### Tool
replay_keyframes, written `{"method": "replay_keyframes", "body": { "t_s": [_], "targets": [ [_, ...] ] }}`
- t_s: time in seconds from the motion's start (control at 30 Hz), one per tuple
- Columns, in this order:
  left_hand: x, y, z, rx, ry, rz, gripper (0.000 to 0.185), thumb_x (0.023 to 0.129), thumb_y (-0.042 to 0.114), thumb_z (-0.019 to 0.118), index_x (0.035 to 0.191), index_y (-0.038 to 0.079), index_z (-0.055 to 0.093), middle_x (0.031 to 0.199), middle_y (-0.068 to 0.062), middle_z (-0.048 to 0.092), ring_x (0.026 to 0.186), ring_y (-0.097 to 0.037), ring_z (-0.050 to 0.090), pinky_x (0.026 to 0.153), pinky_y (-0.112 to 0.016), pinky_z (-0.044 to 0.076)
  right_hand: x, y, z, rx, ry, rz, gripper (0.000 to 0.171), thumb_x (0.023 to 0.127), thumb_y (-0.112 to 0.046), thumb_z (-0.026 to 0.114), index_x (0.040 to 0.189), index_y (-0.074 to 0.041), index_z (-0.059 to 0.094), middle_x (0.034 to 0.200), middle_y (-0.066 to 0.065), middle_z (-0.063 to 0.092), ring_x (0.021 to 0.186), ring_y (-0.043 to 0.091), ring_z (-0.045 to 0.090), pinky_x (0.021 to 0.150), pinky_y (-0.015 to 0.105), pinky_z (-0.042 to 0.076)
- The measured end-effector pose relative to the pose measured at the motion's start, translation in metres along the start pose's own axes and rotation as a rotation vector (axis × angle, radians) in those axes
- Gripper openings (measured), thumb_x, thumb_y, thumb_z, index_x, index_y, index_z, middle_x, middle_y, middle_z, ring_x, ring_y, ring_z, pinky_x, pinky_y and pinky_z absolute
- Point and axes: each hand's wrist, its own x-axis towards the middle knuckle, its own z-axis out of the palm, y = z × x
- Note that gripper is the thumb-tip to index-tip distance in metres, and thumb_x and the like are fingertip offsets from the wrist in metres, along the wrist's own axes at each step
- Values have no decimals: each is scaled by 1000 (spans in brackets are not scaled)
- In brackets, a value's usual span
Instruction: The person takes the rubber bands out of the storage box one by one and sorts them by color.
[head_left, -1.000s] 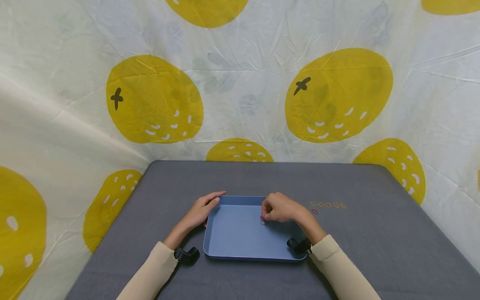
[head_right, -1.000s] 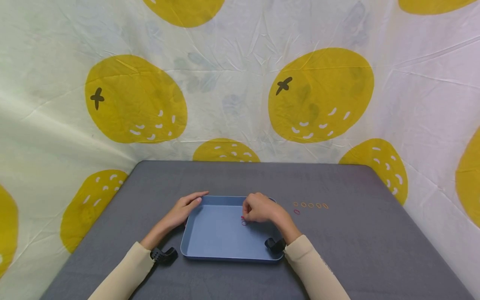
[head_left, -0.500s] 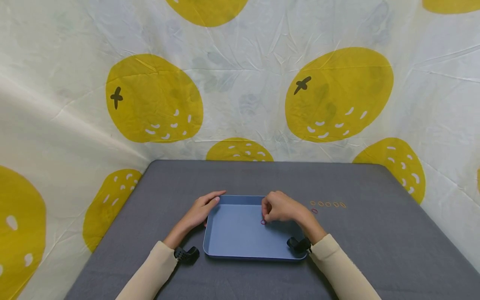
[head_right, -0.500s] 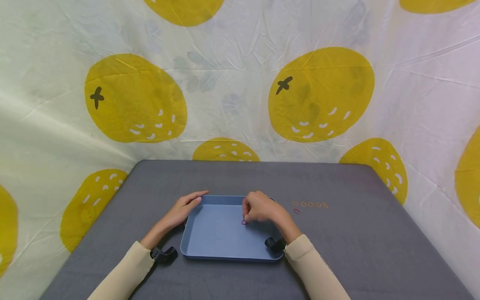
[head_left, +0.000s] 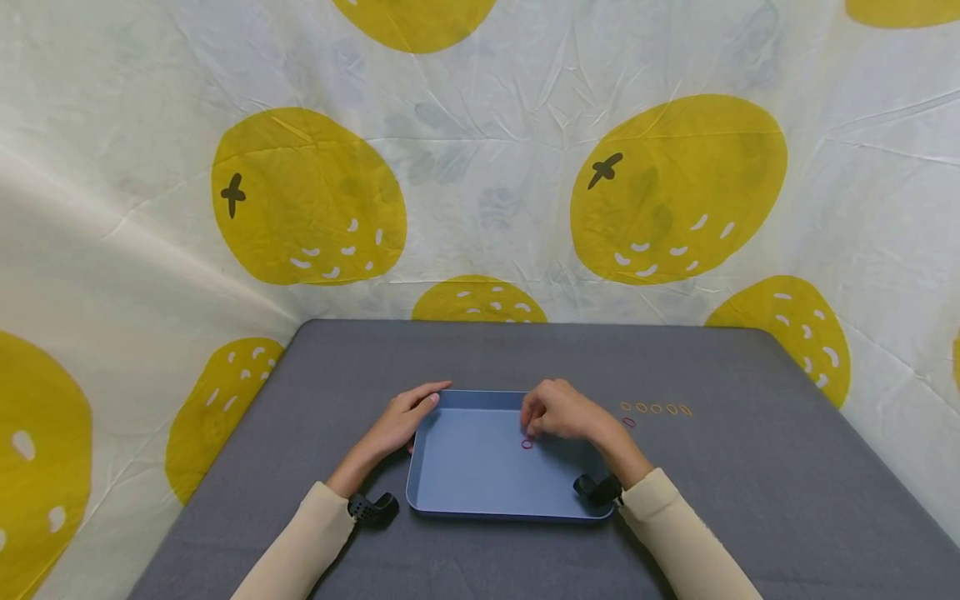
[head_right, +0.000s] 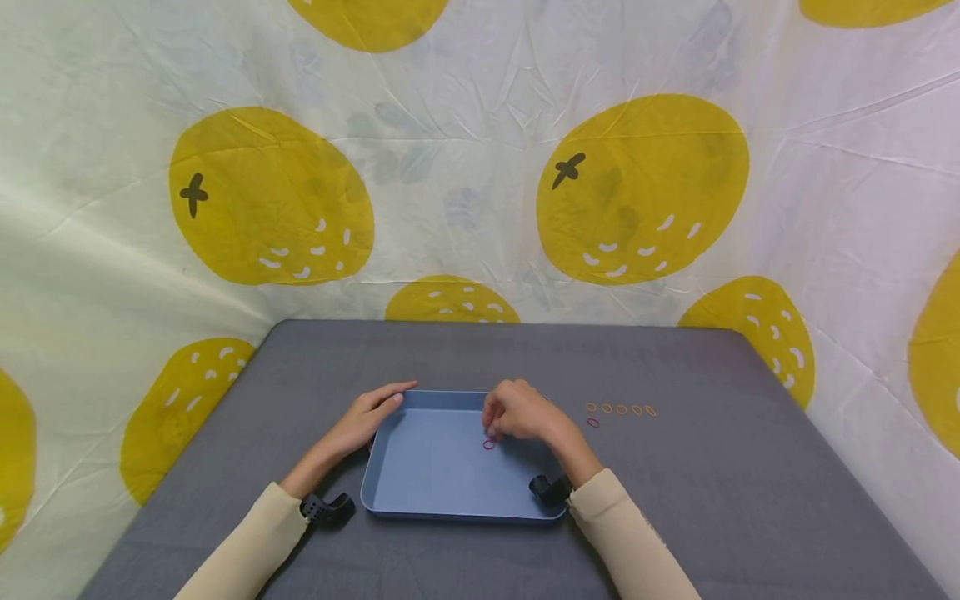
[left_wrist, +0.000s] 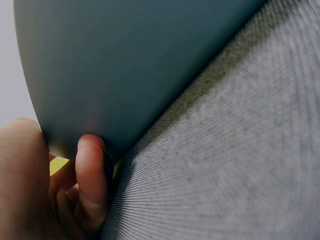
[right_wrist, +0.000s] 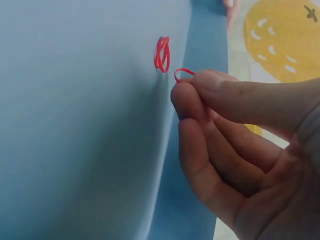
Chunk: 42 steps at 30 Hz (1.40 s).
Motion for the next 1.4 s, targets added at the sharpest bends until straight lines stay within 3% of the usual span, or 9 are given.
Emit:
{"method": "replay_keyframes", "body": {
  "t_s": [0.2,0.43,0.63,0.73,0.9,1.07,1.2,1.4],
  "targets": [
    [0,-1,-1,12,-7,5,42,111,40,46,150,29,55,140,-13,63,38,-19,48,40,-39,48,0,1,-4,46,45,44,12,90,3,75,81,-6,78,74,2,74,62,10,67,59,24,56],
    [0,0,0,2,-3,15,43,112,36,46,152,23,54,140,-15,63,36,-22,47,39,-40,47,-2,2,-13,146,69,109,6,93,0,74,91,2,79,84,9,78,72,23,76,66,31,63],
    [0,-1,-1,19,-1,1,42,111,40,46,151,28,55,140,-13,63,37,-20,49,39,-39,49,-8,-1,-23,159,103,111,9,94,2,71,94,4,79,86,15,78,76,31,76,70,39,64],
    [0,-1,0,20,-1,-5,43,111,42,46,151,29,55,142,-14,62,38,-21,50,40,-40,49,-13,-2,-31,149,137,110,10,94,1,71,95,4,80,85,13,79,78,34,77,68,37,64],
    [1,-1,0,21,2,-6,43,111,42,46,151,29,55,145,-14,61,39,-23,51,40,-41,50,-21,2,-42,141,182,114,10,94,-2,73,99,3,80,88,12,79,79,30,77,69,31,63],
    [1,-1,1,9,5,-1,43,111,41,48,150,28,56,143,-13,62,38,-22,51,39,-40,49,-33,8,-54,156,219,140,12,95,-3,72,101,3,80,90,13,79,82,33,77,73,34,64],
    [1,-2,1,1,1,1,43,111,40,47,151,26,56,143,-13,62,38,-23,49,39,-41,49,-45,17,-65,104,244,145,11,95,-5,72,100,0,81,89,11,79,80,31,76,71,38,63],
    [0,-2,0,7,-14,-15,45,111,43,45,153,28,53,145,-12,60,37,-21,49,41,-40,50,-68,34,-79,48,266,187,11,96,-9,72,100,-4,81,92,12,79,79,25,73,68,28,58]
  ]
}}
